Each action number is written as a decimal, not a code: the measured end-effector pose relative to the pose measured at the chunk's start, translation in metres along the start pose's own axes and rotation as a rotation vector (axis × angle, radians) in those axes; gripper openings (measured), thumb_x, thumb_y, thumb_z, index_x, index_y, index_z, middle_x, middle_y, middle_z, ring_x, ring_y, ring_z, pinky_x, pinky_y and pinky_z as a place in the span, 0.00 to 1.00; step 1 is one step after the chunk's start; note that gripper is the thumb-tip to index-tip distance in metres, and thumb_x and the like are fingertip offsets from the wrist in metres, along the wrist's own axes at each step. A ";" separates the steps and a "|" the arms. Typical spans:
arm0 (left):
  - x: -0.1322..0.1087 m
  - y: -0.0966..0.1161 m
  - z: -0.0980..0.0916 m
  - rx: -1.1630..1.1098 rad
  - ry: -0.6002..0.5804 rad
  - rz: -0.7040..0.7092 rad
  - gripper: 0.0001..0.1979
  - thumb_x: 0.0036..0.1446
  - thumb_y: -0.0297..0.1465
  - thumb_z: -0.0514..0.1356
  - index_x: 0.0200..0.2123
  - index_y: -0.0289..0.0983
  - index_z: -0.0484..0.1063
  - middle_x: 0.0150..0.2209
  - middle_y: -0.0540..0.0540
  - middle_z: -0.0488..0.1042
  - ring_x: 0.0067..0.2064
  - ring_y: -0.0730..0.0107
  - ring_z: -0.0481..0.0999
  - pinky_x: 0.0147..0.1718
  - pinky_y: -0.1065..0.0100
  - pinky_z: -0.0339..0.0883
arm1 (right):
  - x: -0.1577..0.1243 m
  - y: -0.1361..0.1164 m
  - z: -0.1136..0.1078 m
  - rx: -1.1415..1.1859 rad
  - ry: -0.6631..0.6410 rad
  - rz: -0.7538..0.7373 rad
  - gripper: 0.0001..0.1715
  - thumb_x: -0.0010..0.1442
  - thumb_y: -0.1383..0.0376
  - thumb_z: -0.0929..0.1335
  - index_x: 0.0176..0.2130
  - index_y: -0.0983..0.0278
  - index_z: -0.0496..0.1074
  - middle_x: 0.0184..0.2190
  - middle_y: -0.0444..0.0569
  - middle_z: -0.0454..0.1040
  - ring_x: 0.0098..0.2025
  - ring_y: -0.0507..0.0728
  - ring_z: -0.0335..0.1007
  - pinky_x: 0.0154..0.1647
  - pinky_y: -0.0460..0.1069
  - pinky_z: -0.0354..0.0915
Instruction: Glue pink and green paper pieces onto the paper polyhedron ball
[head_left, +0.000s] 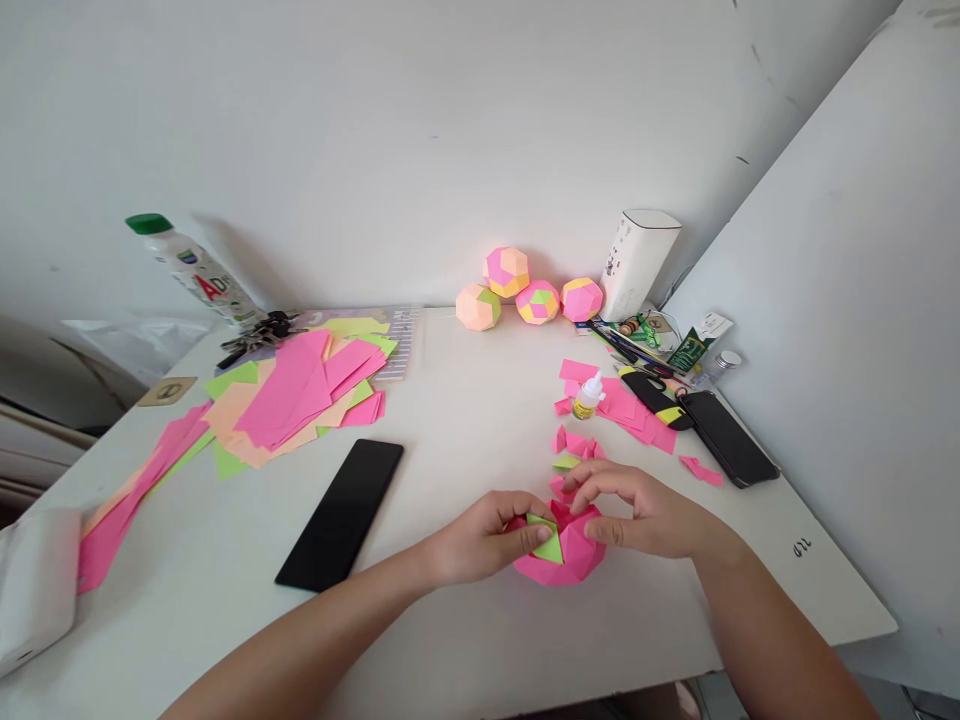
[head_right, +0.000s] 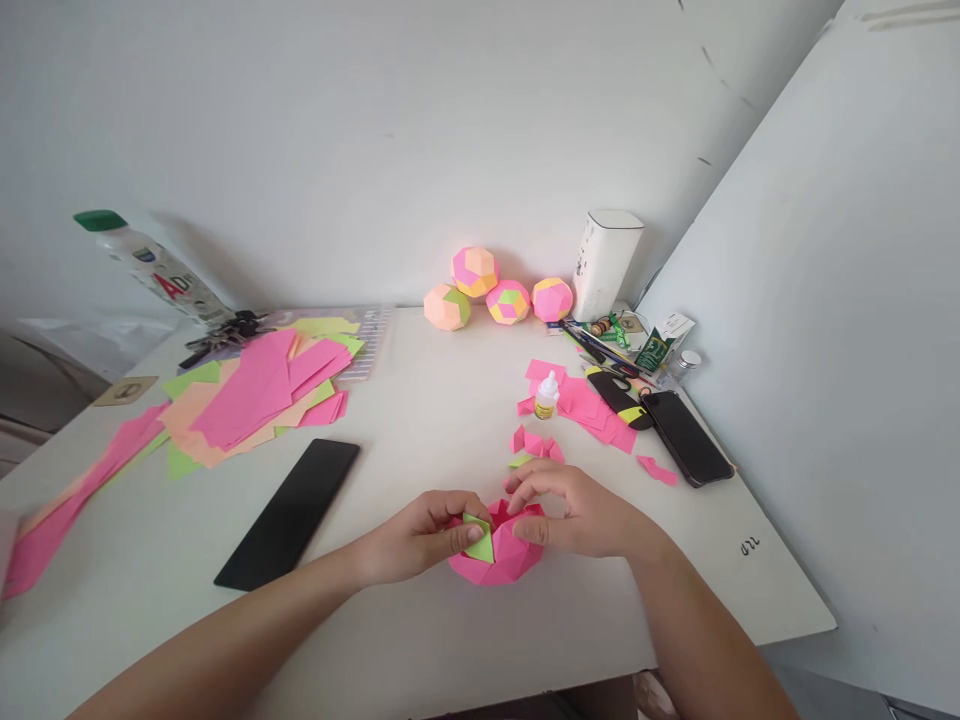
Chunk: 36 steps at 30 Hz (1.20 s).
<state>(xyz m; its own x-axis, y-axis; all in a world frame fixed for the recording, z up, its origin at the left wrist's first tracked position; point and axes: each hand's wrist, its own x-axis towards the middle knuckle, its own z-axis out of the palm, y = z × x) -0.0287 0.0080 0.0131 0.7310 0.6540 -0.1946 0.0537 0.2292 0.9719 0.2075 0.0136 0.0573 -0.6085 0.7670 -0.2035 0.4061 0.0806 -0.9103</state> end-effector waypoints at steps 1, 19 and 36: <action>0.000 0.000 0.000 0.010 0.001 0.004 0.17 0.58 0.43 0.57 0.34 0.33 0.70 0.24 0.53 0.60 0.26 0.77 0.55 0.26 0.71 0.50 | -0.001 0.000 -0.002 -0.038 -0.038 0.039 0.12 0.56 0.56 0.70 0.38 0.60 0.76 0.53 0.52 0.68 0.59 0.65 0.58 0.57 0.59 0.56; 0.000 0.009 0.006 0.033 0.052 -0.016 0.23 0.55 0.51 0.55 0.27 0.34 0.64 0.22 0.55 0.54 0.25 0.78 0.50 0.24 0.72 0.47 | 0.015 0.012 0.022 0.140 0.021 -0.048 0.14 0.56 0.59 0.69 0.24 0.64 0.67 0.36 0.48 0.70 0.40 0.56 0.65 0.39 0.51 0.62; 0.000 0.008 0.008 0.027 0.060 -0.020 0.23 0.55 0.51 0.55 0.26 0.35 0.63 0.22 0.56 0.53 0.24 0.78 0.50 0.23 0.72 0.46 | 0.016 0.013 0.023 0.146 -0.002 -0.042 0.14 0.54 0.59 0.70 0.24 0.64 0.67 0.36 0.48 0.70 0.40 0.56 0.65 0.39 0.51 0.62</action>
<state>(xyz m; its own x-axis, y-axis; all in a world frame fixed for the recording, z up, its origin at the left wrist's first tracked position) -0.0229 0.0047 0.0221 0.6873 0.6919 -0.2213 0.0873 0.2237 0.9707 0.1873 0.0128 0.0343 -0.6242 0.7637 -0.1648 0.2769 0.0190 -0.9607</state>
